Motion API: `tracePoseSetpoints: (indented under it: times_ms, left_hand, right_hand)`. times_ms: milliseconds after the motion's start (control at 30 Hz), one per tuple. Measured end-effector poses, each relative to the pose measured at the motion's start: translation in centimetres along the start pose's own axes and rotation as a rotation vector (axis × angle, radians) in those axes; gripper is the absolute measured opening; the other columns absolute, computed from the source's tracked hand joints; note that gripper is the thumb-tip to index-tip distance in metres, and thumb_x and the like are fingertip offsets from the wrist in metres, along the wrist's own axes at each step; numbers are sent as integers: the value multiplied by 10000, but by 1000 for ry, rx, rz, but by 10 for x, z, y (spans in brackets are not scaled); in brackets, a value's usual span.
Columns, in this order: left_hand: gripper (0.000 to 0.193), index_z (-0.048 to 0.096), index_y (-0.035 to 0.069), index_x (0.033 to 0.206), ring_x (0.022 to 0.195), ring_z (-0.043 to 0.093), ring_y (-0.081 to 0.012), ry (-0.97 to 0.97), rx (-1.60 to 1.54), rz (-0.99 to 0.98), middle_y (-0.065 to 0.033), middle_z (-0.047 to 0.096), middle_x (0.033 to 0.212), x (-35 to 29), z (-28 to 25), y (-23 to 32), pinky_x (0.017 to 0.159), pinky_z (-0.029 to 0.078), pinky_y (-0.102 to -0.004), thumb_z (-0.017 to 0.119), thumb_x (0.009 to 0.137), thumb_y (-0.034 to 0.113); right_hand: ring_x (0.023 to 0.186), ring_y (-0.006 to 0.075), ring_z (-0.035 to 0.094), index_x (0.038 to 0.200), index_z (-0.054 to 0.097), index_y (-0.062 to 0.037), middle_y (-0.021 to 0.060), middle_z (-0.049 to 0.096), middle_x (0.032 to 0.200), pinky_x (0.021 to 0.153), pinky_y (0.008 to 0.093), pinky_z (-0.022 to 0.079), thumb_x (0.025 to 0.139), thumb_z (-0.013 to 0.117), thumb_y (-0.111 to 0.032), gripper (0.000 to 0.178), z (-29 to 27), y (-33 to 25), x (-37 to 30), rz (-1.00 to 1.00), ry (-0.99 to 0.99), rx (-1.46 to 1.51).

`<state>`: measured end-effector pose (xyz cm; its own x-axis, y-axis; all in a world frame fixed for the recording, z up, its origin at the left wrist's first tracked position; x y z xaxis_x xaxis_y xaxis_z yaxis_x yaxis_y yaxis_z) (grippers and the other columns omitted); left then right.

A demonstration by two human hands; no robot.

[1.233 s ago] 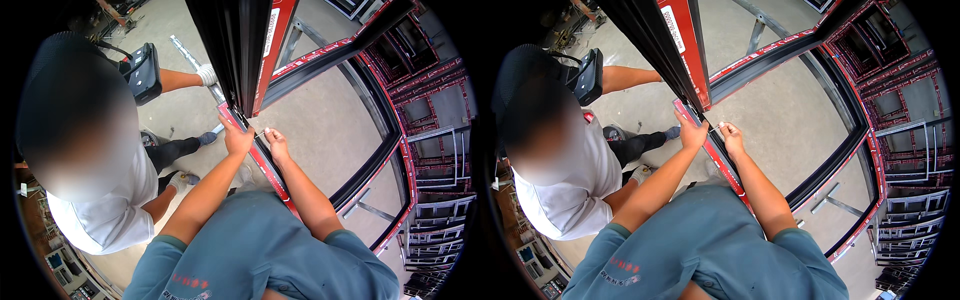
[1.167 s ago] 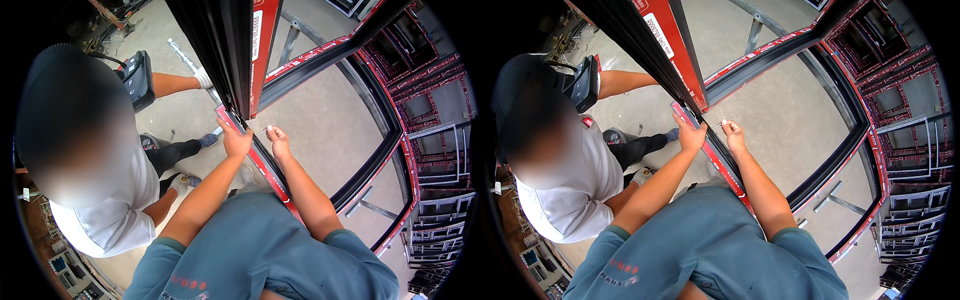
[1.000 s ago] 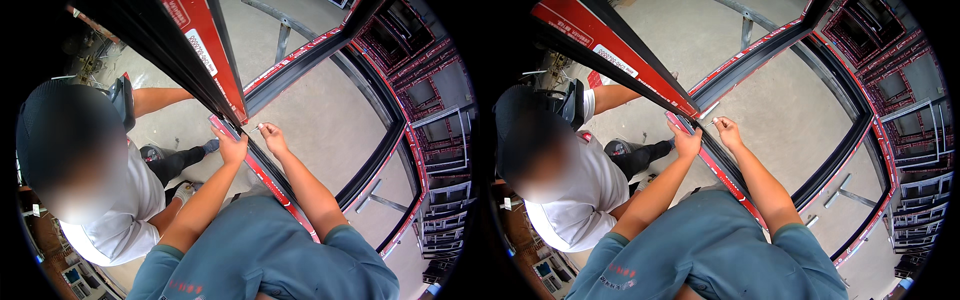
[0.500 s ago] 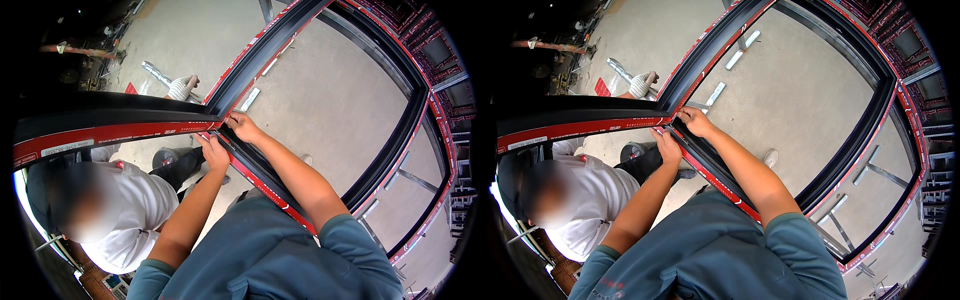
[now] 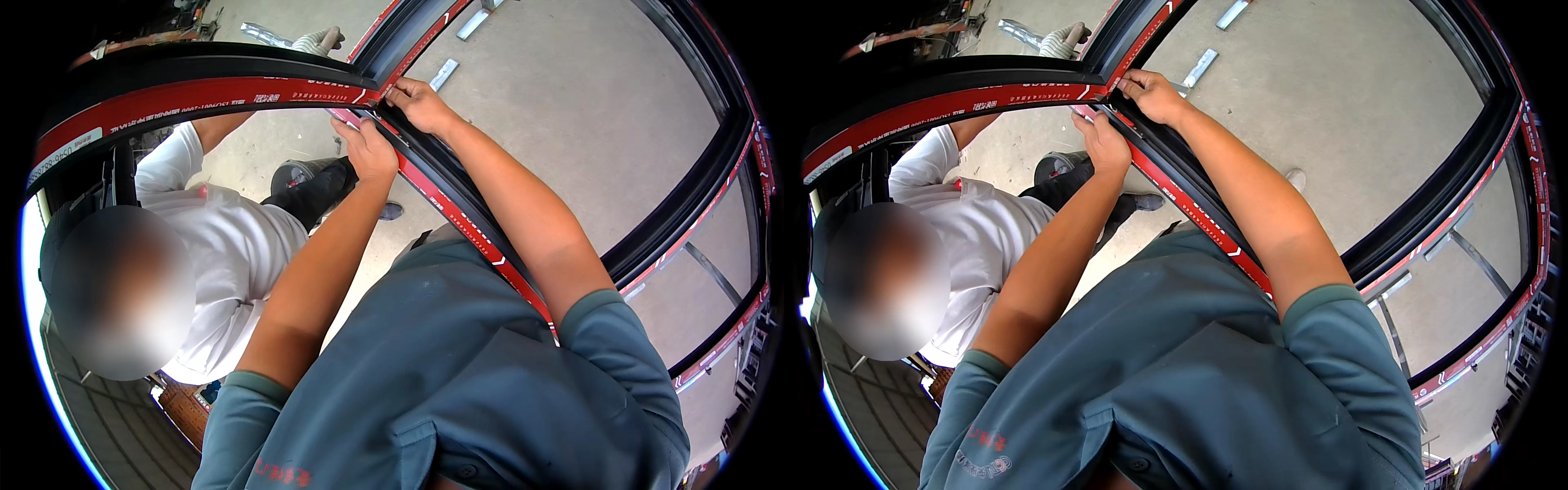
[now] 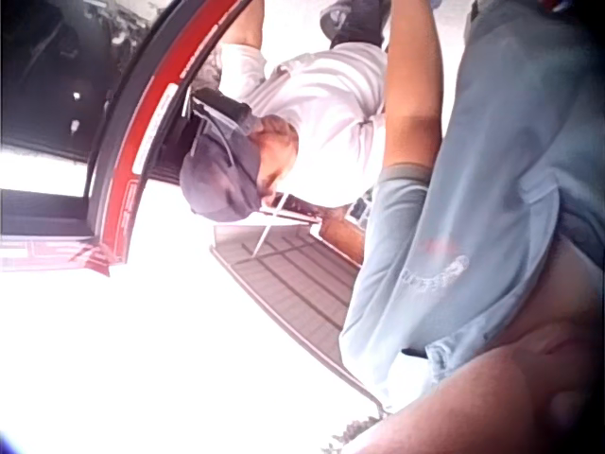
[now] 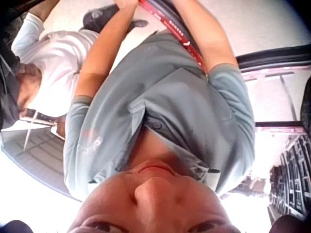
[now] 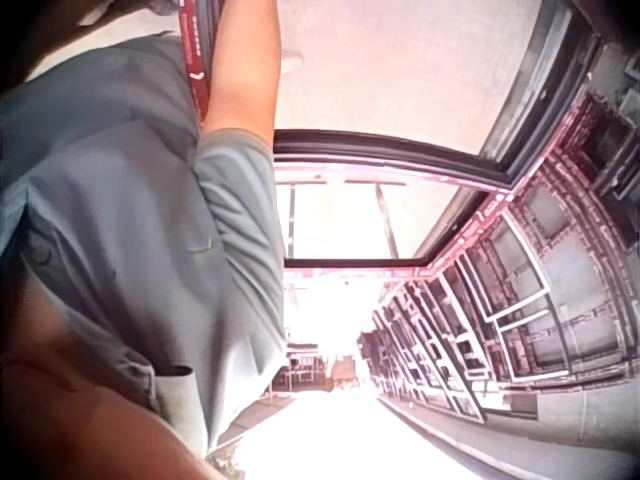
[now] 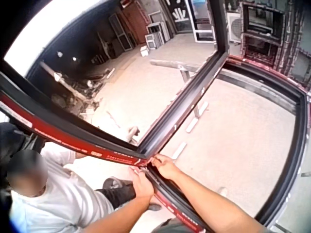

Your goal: The person assembles a large window frame with a coworker, aligning and securing frame sections on a workbench. They use a small metal tool to adjust seals and fasteners along the frame edges, then flip the frame to continue assembly on the opposite side.

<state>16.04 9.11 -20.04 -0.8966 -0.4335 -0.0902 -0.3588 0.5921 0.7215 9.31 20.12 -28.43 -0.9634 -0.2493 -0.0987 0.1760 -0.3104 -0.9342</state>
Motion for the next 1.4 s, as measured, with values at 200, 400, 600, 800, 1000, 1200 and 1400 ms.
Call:
tracePoseSetpoints:
  times_ms: [200,400,600,800,1000,1200,1400]
  left_hand:
    - [756,98,-119,1548,1356,419,-524,-37,-29,-62,-416,330,1513,-5,-3,12,1134,308,-458,373,997,320]
    - [767,93,-84,1554,1181,522,-560,3,-49,-3,-426,526,1286,0,-1,3,1038,370,-519,367,986,352]
    - [769,84,-95,1548,1114,552,-581,5,-25,14,-449,574,1194,-2,-2,5,997,389,-551,369,982,340]
    - [792,59,-106,1546,1115,547,-588,11,-33,7,-455,570,1188,-3,-3,4,994,390,-556,373,974,344]
    - [805,46,-97,1550,1108,549,-588,29,-27,17,-449,575,1185,-2,-4,-3,989,392,-558,372,967,352]
    - [788,58,-80,1553,1055,571,-583,17,-30,7,-427,601,1151,-4,-4,4,960,404,-567,376,965,338]
    - [778,68,-65,1556,1037,586,-566,16,-15,-31,-418,611,1132,-4,-6,-1,942,416,-563,374,965,338]
  right_hand:
    - [887,115,576,1089,692,-27,-6,661,913,853,272,466,1061,566,-232,243,-8,4,6,31,-81,12]
    - [901,103,562,1095,689,-20,-11,649,905,864,247,448,1065,556,-222,243,-5,-4,4,1,-59,-10]
    - [908,110,592,1090,699,-15,19,684,959,865,270,475,1049,549,-160,212,-6,-2,0,9,-25,-39]
    - [746,106,535,1062,705,-16,-6,621,802,735,268,459,1048,549,-194,237,-4,-12,2,100,-75,-149]
    - [673,123,552,1097,710,9,31,626,767,665,291,482,1009,576,-179,247,4,-40,-5,166,-41,-242]
    - [562,145,512,1025,685,10,59,611,743,504,337,409,933,598,-169,219,2,-43,-2,333,70,-322]
    - [465,136,407,1071,654,10,64,586,715,379,330,261,956,583,-172,227,17,-85,-20,695,82,-241]
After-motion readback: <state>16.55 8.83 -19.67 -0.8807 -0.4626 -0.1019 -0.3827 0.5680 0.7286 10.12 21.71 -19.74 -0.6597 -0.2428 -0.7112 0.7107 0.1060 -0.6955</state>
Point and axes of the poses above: each hand's wrist, its own x-axis towards the middle knuckle, its own z-axis out of the palm, y = z × x, the point moved 5 cm from there along x, towards the middle knuckle
